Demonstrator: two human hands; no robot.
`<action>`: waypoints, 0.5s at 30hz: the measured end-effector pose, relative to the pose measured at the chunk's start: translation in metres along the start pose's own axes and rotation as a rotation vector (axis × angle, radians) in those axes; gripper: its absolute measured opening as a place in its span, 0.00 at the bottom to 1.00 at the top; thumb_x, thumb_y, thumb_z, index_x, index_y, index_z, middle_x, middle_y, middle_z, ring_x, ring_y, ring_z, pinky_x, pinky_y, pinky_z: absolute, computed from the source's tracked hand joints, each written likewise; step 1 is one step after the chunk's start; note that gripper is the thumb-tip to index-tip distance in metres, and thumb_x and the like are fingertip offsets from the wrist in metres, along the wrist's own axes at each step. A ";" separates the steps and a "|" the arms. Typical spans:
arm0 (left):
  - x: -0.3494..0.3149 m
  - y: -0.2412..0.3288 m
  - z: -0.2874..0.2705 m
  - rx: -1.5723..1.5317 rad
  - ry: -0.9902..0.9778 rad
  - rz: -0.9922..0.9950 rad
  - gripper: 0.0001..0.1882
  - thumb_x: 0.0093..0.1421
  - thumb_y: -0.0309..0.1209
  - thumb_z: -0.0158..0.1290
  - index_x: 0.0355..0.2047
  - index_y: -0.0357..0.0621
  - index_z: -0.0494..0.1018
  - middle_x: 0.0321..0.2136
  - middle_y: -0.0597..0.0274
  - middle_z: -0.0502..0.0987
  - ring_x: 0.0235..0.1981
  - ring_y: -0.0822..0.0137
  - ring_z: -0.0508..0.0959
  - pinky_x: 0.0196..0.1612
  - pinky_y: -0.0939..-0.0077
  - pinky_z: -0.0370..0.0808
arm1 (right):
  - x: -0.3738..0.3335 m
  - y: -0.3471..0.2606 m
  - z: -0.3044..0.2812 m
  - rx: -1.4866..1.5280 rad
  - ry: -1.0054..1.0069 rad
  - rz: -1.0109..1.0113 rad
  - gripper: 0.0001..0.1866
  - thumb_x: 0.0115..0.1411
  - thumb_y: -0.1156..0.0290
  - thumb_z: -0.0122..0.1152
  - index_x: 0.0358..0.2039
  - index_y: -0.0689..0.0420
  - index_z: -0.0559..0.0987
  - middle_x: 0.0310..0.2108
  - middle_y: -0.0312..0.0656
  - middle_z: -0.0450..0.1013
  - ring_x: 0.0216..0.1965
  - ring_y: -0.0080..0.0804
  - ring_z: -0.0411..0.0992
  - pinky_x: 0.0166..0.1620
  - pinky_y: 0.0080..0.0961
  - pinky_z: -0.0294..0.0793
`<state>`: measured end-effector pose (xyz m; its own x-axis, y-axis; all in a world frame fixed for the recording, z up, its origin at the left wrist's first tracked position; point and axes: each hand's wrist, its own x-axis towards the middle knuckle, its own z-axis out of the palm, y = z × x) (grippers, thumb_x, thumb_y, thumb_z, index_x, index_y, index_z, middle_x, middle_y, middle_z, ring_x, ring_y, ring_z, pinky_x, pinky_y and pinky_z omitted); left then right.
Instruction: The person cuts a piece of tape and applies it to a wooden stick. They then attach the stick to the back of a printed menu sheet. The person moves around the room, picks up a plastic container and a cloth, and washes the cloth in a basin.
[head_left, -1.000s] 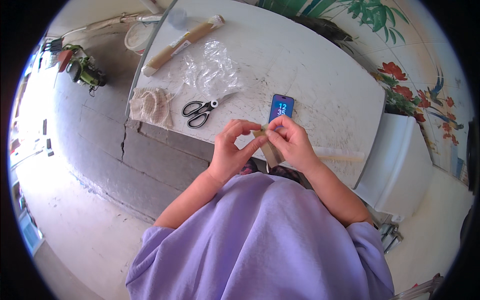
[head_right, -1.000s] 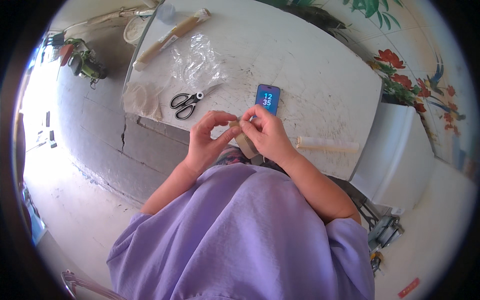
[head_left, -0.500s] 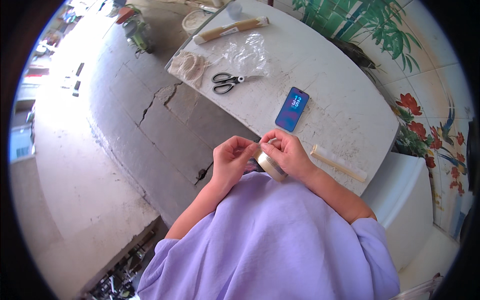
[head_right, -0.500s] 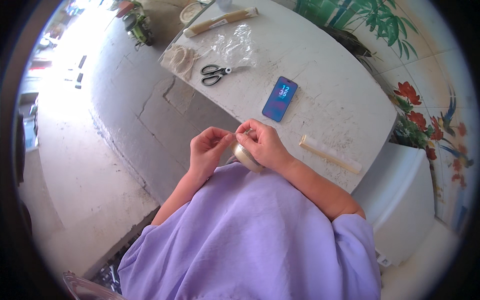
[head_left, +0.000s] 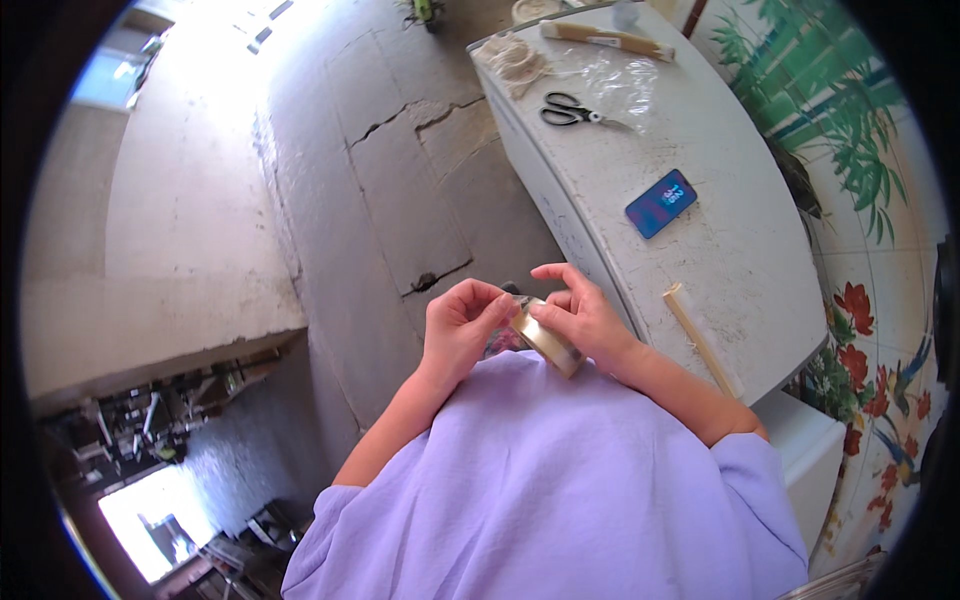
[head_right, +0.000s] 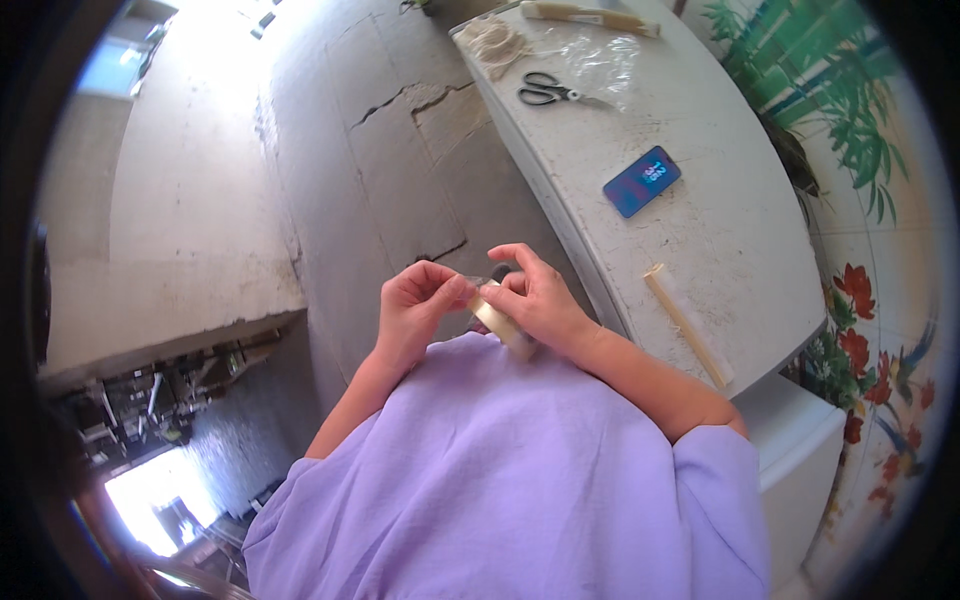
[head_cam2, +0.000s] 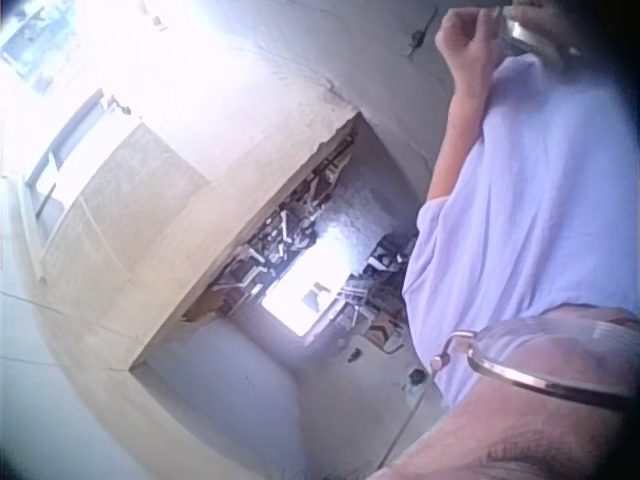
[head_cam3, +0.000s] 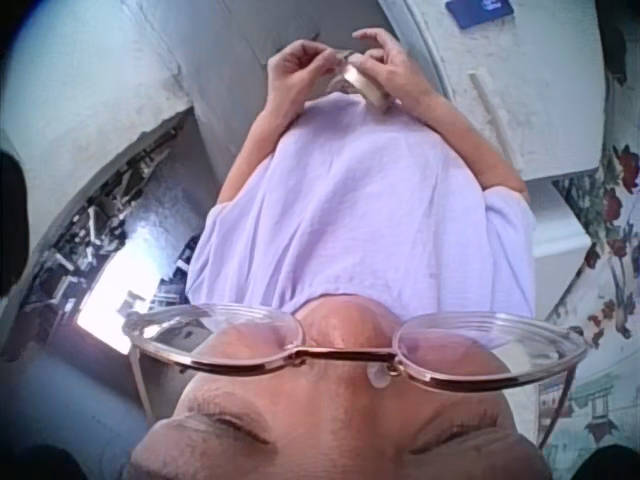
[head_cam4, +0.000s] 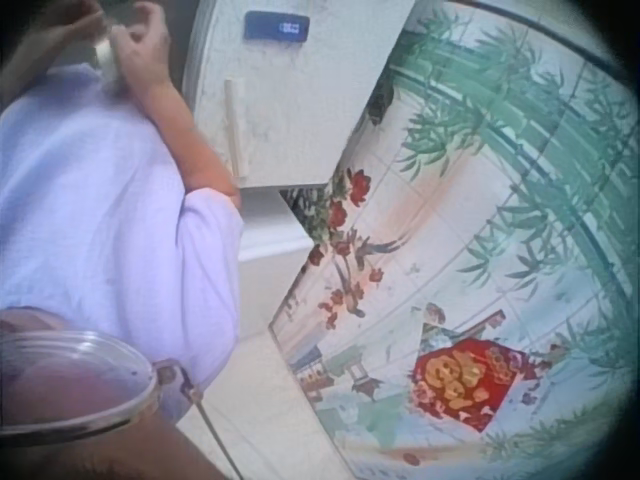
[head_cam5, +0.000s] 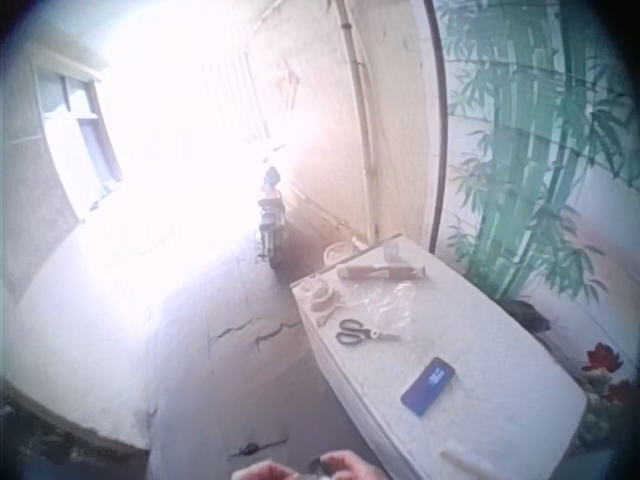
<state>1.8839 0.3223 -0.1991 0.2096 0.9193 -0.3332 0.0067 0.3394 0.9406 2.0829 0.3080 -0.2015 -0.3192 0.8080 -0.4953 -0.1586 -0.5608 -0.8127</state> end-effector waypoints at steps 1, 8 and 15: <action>-0.007 0.000 -0.006 0.020 0.007 0.003 0.06 0.62 0.25 0.57 0.34 0.33 0.75 0.29 0.61 0.80 0.30 0.76 0.78 0.36 0.82 0.77 | 0.001 0.005 0.004 -0.175 0.005 -0.069 0.15 0.59 0.70 0.61 0.47 0.58 0.75 0.33 0.36 0.73 0.34 0.19 0.72 0.40 0.20 0.73; -0.039 -0.010 -0.036 0.088 0.029 -0.024 0.06 0.61 0.25 0.59 0.32 0.34 0.76 0.30 0.61 0.81 0.32 0.76 0.79 0.38 0.82 0.77 | 0.009 0.015 0.041 -0.738 0.039 -0.499 0.18 0.52 0.67 0.67 0.41 0.59 0.75 0.43 0.42 0.69 0.35 0.32 0.74 0.38 0.27 0.76; -0.064 -0.020 -0.060 0.206 0.274 0.156 0.07 0.58 0.26 0.60 0.29 0.33 0.77 0.24 0.60 0.81 0.26 0.77 0.80 0.31 0.81 0.77 | 0.014 0.013 0.094 -1.032 0.130 -0.876 0.11 0.50 0.68 0.66 0.29 0.59 0.75 0.37 0.43 0.70 0.33 0.38 0.76 0.28 0.32 0.76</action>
<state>1.8116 0.2687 -0.2004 -0.0455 0.9855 -0.1636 0.1974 0.1694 0.9656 1.9884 0.2955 -0.1898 -0.3771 0.8696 0.3189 0.5221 0.4839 -0.7023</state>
